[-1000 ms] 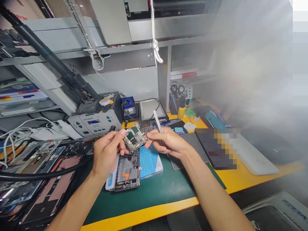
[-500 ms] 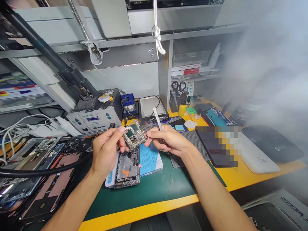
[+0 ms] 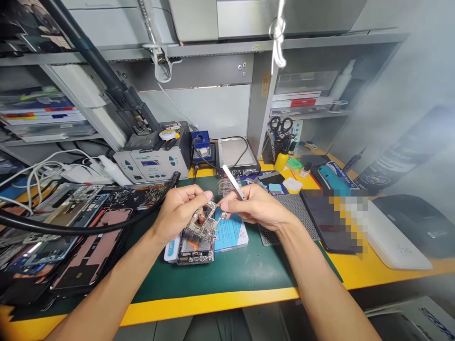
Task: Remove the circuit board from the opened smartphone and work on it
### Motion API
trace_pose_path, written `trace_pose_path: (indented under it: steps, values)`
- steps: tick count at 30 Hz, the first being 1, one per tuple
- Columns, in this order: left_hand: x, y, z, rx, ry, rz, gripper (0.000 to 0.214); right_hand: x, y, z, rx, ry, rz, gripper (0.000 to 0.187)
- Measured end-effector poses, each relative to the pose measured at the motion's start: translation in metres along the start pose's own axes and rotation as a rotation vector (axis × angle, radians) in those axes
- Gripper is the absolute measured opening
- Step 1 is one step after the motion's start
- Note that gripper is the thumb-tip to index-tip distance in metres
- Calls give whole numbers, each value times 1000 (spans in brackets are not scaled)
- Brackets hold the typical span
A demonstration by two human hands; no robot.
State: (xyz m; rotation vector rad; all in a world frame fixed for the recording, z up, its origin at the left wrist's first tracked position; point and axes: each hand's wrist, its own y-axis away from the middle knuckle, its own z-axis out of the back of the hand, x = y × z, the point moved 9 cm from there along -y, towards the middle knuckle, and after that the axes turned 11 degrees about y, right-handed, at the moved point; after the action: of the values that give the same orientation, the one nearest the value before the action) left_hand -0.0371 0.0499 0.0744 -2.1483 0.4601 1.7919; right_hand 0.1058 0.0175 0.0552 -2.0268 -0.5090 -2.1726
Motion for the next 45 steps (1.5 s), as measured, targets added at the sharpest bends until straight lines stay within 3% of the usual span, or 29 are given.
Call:
trace_pose_path:
  steps: [7, 13, 20, 45]
  values:
    - [-3, -1, 3, 31, 61, -8, 42, 2, 1, 10, -63, -17, -6, 25]
    - [-5, 0, 7, 34, 140, -56, 26, 7, 4, 23, -168, -175, 46, 25]
    - [-8, 1, 10, -24, 154, -123, 19, 3, 4, 24, -159, -198, 39, 24]
    - [-15, 7, 8, -7, 175, -176, 19, 12, 7, 17, -127, -225, 60, 24]
